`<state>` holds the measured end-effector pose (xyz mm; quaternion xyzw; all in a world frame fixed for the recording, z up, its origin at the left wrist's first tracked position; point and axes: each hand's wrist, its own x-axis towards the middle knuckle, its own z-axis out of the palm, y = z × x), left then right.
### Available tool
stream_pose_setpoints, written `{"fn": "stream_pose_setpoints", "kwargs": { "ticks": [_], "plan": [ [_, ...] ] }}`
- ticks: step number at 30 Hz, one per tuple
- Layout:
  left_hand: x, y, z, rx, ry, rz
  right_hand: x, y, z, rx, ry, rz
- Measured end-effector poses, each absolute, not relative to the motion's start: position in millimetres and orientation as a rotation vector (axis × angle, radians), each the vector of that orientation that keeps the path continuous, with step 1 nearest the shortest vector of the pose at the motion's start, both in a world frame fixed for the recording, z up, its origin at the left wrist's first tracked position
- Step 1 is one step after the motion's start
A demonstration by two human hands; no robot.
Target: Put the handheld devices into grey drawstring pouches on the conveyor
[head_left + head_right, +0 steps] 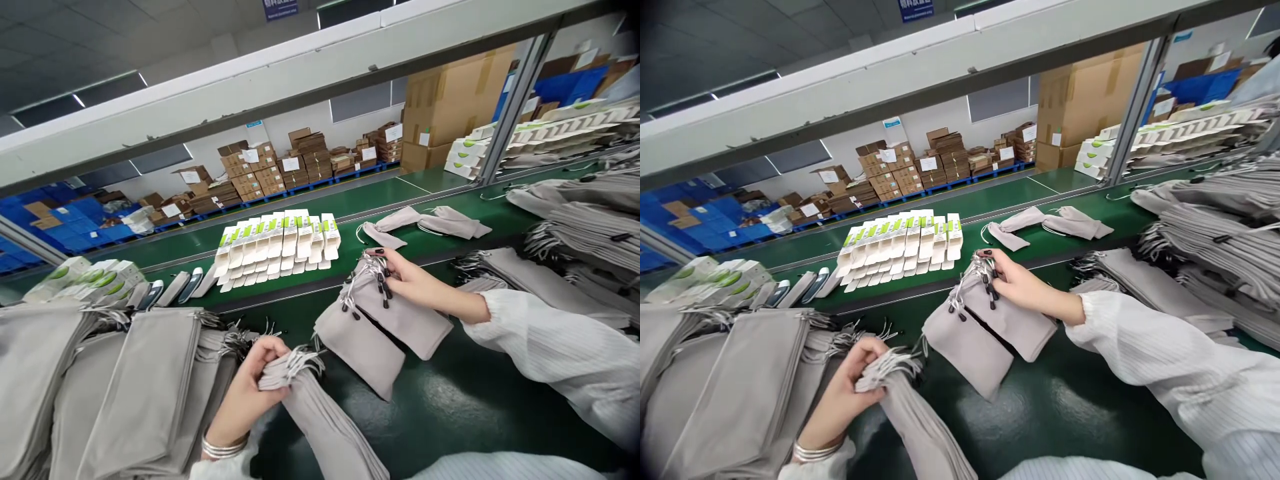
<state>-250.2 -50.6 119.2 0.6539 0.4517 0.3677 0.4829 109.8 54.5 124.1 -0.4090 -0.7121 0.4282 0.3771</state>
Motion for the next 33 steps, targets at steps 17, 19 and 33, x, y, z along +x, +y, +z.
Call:
{"fn": "stream_pose_setpoints", "kwargs": {
  "ticks": [17, 19, 33],
  "plan": [
    [-186, -15, 115, 1.577, 0.971, 0.650, 95, 31, 147, -1.043, -2.166, 0.532],
    [-189, -17, 122, 1.582, 0.989, 0.672, 93, 31, 145, -1.084, -2.242, 0.351],
    [-173, -30, 157, 1.846, 0.905, 0.535, 74, 35, 150, -0.818, -2.492, -0.411]
  ]
}}
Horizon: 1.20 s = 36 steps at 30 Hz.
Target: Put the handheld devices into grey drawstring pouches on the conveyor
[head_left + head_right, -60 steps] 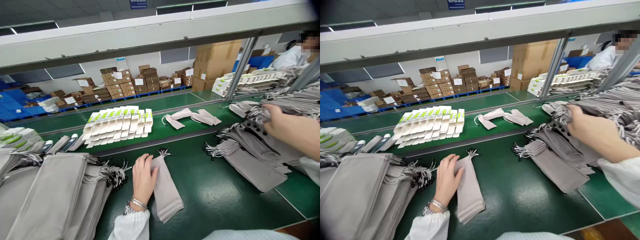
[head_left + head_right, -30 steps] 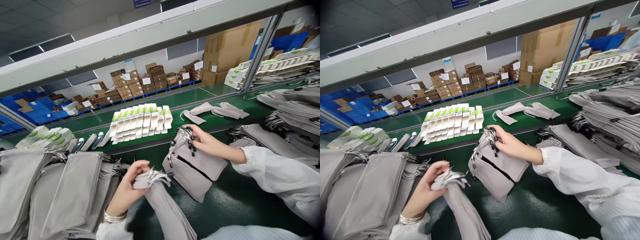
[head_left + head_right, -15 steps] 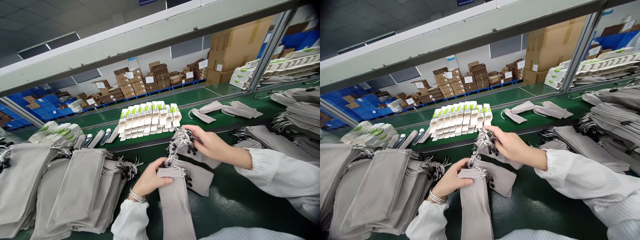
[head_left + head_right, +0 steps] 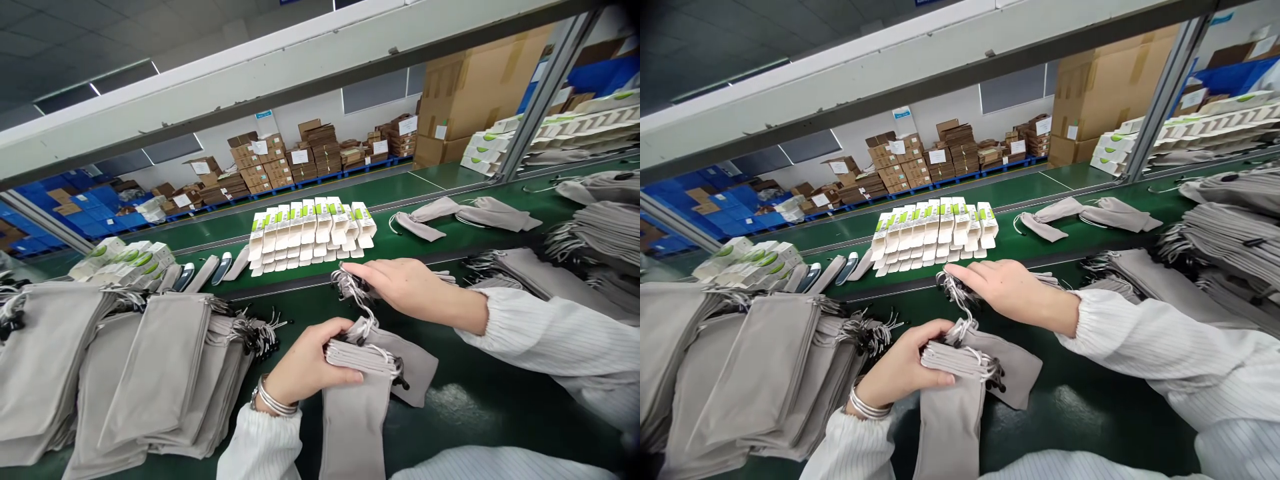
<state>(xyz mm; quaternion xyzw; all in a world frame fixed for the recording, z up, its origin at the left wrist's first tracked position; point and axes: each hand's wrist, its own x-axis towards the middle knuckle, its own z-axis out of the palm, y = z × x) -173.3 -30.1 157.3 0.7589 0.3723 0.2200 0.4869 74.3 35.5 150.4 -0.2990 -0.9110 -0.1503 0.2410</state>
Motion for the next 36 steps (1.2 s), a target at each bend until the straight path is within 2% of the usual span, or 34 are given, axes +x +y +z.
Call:
{"fn": "stream_pose_setpoints", "kwargs": {
  "ticks": [4, 14, 19, 27, 36],
  "plan": [
    [-168, -36, 162, 1.876, 0.827, 0.580, 73, 37, 150, -0.806, -2.536, -0.439],
    [-183, -39, 151, 1.786, 1.017, 0.670, 75, 30, 149, -0.765, -2.591, -0.470],
    [-171, -44, 159, 1.909, 1.023, 0.664, 62, 23, 145, -0.711, -2.661, -0.571],
    [-171, -67, 175, 2.023, 0.996, 0.746, 54, 21, 138, -0.608, -2.840, -0.525],
    [-196, -73, 167, 1.963, 1.135, 0.728, 77, 37, 161, -0.798, -2.590, -0.381]
  ]
}}
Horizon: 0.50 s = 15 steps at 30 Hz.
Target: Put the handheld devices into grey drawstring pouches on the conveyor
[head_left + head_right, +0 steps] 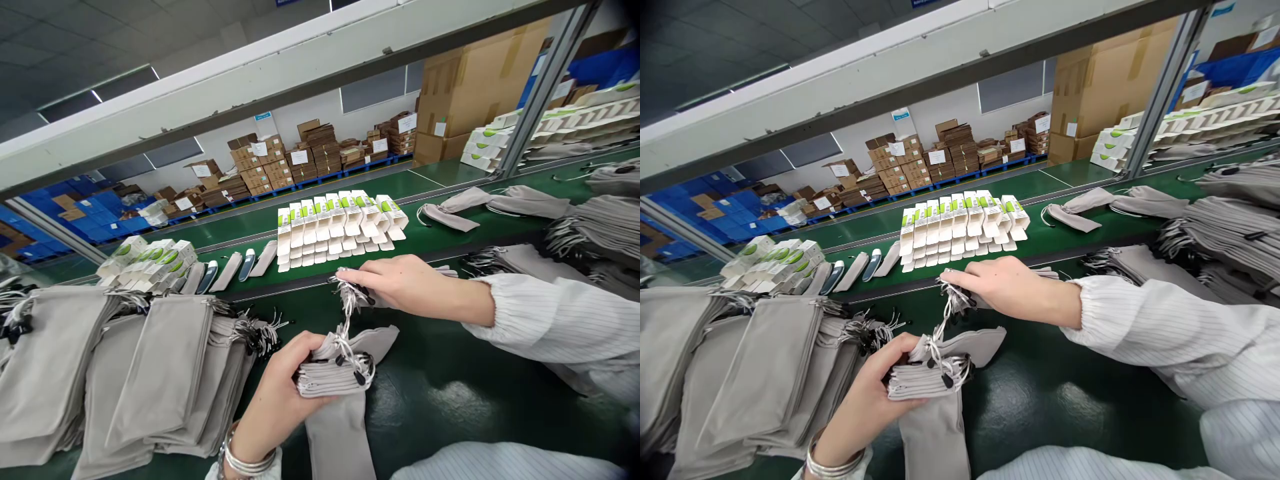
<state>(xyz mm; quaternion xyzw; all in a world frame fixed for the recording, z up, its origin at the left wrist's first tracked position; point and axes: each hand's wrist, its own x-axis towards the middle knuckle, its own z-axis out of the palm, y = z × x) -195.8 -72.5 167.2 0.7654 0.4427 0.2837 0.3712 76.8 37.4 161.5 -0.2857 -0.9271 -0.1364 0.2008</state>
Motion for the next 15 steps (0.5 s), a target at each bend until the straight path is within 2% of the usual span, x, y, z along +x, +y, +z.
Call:
{"fn": "stream_pose_setpoints", "kwargs": {
  "ticks": [15],
  "plan": [
    [-188, -72, 167, 2.070, 1.057, 0.808, 55, 8, 168, -0.611, -2.734, -0.645]
  ]
}}
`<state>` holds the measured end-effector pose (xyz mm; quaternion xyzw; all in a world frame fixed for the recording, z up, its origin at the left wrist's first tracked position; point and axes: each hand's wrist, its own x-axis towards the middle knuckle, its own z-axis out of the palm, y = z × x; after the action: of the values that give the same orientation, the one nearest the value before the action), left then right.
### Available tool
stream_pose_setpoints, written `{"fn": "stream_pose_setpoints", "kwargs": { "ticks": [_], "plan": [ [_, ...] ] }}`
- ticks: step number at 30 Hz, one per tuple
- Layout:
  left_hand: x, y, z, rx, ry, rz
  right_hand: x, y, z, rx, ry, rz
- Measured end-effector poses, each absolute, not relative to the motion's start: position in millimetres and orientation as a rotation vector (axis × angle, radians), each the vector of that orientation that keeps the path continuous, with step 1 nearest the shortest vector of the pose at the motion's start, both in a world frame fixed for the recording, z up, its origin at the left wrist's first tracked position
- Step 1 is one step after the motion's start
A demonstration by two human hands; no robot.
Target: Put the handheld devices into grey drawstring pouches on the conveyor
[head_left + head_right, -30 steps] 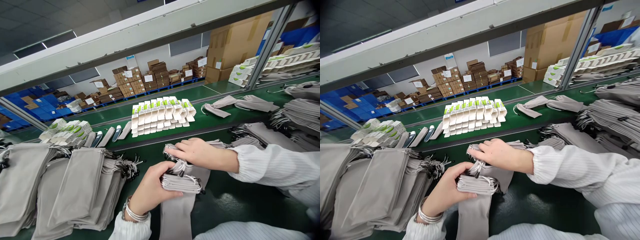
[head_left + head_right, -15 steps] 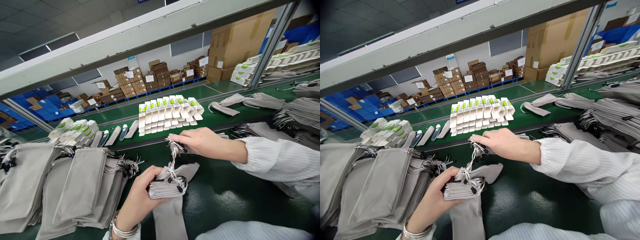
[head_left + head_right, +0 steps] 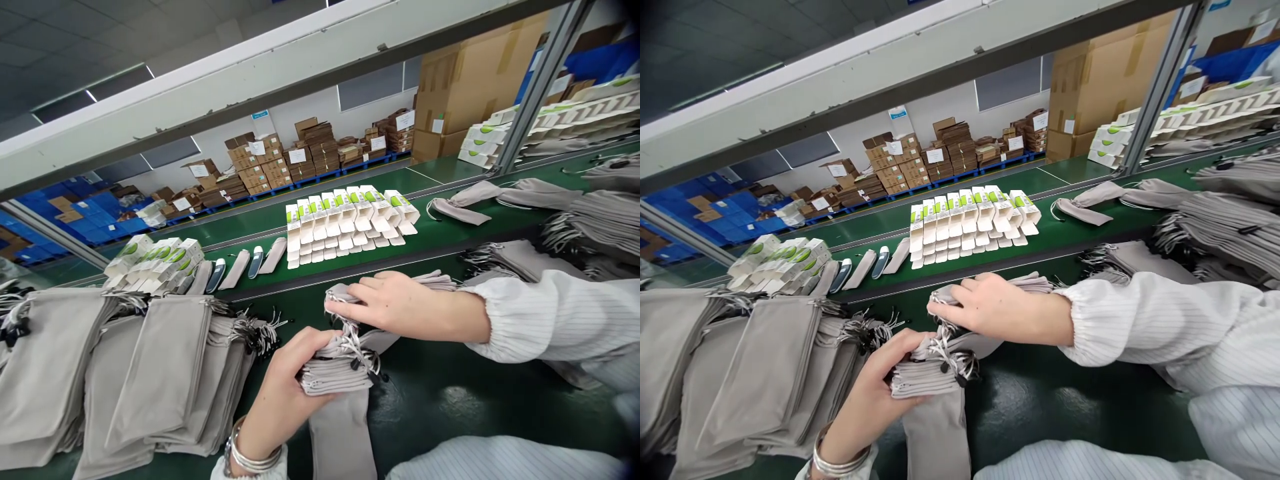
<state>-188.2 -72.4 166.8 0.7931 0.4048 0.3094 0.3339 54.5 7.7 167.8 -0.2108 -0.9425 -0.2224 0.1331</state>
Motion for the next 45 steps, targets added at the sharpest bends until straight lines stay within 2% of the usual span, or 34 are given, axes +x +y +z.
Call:
{"fn": "stream_pose_setpoints", "kwargs": {
  "ticks": [6, 9, 11, 13, 16, 18, 23, 26, 32, 35, 39, 42, 45],
  "plan": [
    [-199, -81, 167, 2.109, 1.046, 0.967, 46, 2, 154, -0.439, -2.888, -0.577],
    [-214, -88, 166, 2.081, 1.048, 1.135, 53, 14, 150, -0.518, -2.959, -0.520],
    [-224, -92, 166, 2.023, 1.091, 1.212, 59, 29, 151, -0.647, -2.920, -0.341],
    [-232, -94, 167, 1.950, 1.164, 1.202, 65, 47, 153, -0.784, -2.754, -0.003],
    [-237, -92, 164, 1.841, 1.268, 1.071, 68, 72, 150, -0.832, -2.335, 0.535],
    [-237, -88, 158, 1.787, 1.302, 0.969, 64, 84, 140, -0.818, -2.100, 0.766],
    [-234, -76, 144, 1.711, 1.193, 0.915, 43, 90, 94, -0.856, -1.873, 1.030],
    [-237, -71, 150, 1.703, 1.093, 0.877, 28, 86, 64, -0.802, -1.847, 1.164],
    [-248, -52, 171, 1.708, 1.032, 0.894, 2, 70, 28, -0.852, -1.859, 1.206],
    [-244, -37, 164, 1.627, 1.099, 0.814, 1, 62, 39, -0.919, -1.992, 1.274],
    [-229, -23, 142, 1.564, 1.186, 0.753, 13, 53, 83, -0.901, -1.970, 1.226],
    [-225, -20, 130, 1.534, 1.193, 0.822, 17, 42, 104, -0.756, -2.065, 1.512],
    [-235, -30, 139, 1.579, 1.207, 0.857, 16, 33, 106, -0.695, -2.014, 1.807]
  ]
}}
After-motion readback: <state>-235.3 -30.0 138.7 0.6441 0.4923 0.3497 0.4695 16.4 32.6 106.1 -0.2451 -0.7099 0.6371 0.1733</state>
